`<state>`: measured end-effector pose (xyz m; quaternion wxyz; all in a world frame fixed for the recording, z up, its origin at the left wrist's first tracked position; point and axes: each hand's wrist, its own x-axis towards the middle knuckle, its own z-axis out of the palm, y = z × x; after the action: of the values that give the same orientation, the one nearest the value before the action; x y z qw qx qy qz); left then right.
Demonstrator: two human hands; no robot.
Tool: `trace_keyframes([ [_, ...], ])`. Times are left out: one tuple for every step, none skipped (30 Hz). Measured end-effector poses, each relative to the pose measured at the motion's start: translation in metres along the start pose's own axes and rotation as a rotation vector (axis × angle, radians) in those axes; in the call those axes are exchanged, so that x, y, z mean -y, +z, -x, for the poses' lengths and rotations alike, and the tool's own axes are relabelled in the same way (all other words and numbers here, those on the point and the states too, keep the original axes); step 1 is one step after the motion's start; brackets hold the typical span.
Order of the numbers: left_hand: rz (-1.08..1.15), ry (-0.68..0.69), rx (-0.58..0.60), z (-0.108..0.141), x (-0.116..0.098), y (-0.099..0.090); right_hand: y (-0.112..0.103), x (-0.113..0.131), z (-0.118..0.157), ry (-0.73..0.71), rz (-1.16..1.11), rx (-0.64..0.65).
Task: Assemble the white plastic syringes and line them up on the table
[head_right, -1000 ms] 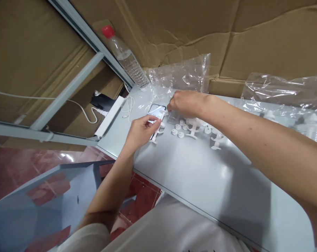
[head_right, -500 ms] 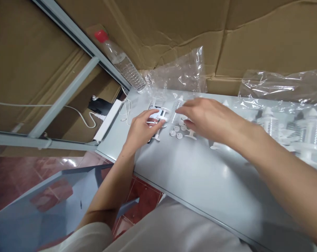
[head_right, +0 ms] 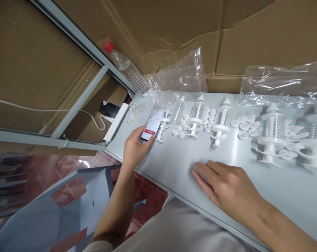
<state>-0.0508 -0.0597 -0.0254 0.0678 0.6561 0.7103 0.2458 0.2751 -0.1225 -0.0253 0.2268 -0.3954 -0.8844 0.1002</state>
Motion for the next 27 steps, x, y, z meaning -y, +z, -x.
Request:
trace_keyframes([
  [-0.001,-0.008,0.001,0.0,-0.001,-0.001,0.001,-0.001,0.0,-0.003,0.011,-0.013],
  [-0.01,-0.018,0.007,-0.001,-0.001,-0.002,0.001,-0.003,0.001,-0.01,0.021,-0.039],
  [-0.026,-0.03,0.014,-0.001,-0.003,-0.003,0.001,-0.004,0.001,-0.019,0.029,-0.075],
  [-0.048,-0.045,0.024,-0.001,-0.004,-0.004,0.002,-0.006,0.002,-0.029,0.035,-0.113],
  [-0.07,-0.062,0.033,-0.001,-0.005,-0.005,0.002,-0.007,0.002,-0.038,0.041,-0.147],
  [-0.087,-0.077,0.042,-0.001,-0.006,-0.005,0.002,-0.008,0.002,-0.043,0.046,-0.169],
  [-0.098,-0.091,0.051,-0.002,-0.007,-0.005,0.003,-0.009,0.002,-0.045,0.049,-0.175],
  [-0.105,-0.103,0.057,-0.002,-0.008,-0.004,0.003,-0.009,0.002,-0.044,0.051,-0.171],
  [-0.112,-0.112,0.058,-0.003,-0.009,-0.004,0.003,-0.01,0.002,-0.041,0.051,-0.169],
  [-0.12,-0.117,0.056,-0.004,-0.009,-0.002,0.002,-0.01,0.002,-0.038,0.047,-0.167],
  [-0.129,-0.119,0.048,-0.005,-0.01,-0.001,0.002,-0.01,0.002,-0.033,0.039,-0.164],
  [-0.139,-0.118,0.039,-0.007,-0.01,0.0,0.002,-0.011,0.002,-0.028,0.03,-0.163],
  [-0.148,-0.115,0.03,-0.008,-0.009,0.0,0.002,-0.011,0.002,-0.022,0.021,-0.161],
  [-0.155,-0.113,0.026,-0.01,-0.008,0.0,0.002,-0.011,0.003,-0.015,0.013,-0.16],
  [-0.159,-0.114,0.029,-0.012,-0.007,-0.001,0.002,-0.011,0.003,-0.006,0.007,-0.159],
  [-0.16,-0.117,0.042,-0.015,-0.006,-0.002,0.002,-0.011,0.003,0.002,0.004,-0.158],
  [-0.16,-0.122,0.052,-0.019,-0.004,-0.004,0.002,-0.011,0.004,0.008,0.002,-0.159],
  [-0.162,-0.121,0.053,-0.025,-0.002,-0.006,0.002,-0.011,0.004,0.012,-0.001,-0.16],
  [-0.166,-0.11,0.041,-0.033,0.0,-0.007,0.002,-0.01,0.004,0.013,-0.006,-0.16],
  [-0.17,-0.084,0.02,-0.041,0.002,-0.008,0.001,-0.01,0.004,0.013,-0.012,-0.161],
  [-0.173,-0.044,0.002,-0.051,0.004,-0.008,0.001,-0.01,0.004,0.01,-0.018,-0.16],
  [-0.172,0.007,-0.002,-0.061,0.005,-0.007,0.001,-0.009,0.004,0.006,-0.023,-0.161],
  [-0.165,0.058,0.021,-0.07,0.007,-0.005,0.001,-0.009,0.004,0.0,-0.027,-0.161],
  [-0.155,0.098,0.062,-0.078,0.009,-0.003,0.001,-0.009,0.004,-0.006,-0.03,-0.162],
  [-0.143,0.124,0.099,-0.085,0.01,-0.001,0.001,-0.009,0.005,-0.012,-0.033,-0.163],
  [-0.128,0.142,0.121,-0.089,0.012,0.0,0.001,-0.009,0.005,-0.016,-0.036,-0.165],
  [-0.106,0.157,0.112,-0.092,0.013,-0.001,0.0,-0.009,0.005,-0.018,-0.04,-0.166],
])
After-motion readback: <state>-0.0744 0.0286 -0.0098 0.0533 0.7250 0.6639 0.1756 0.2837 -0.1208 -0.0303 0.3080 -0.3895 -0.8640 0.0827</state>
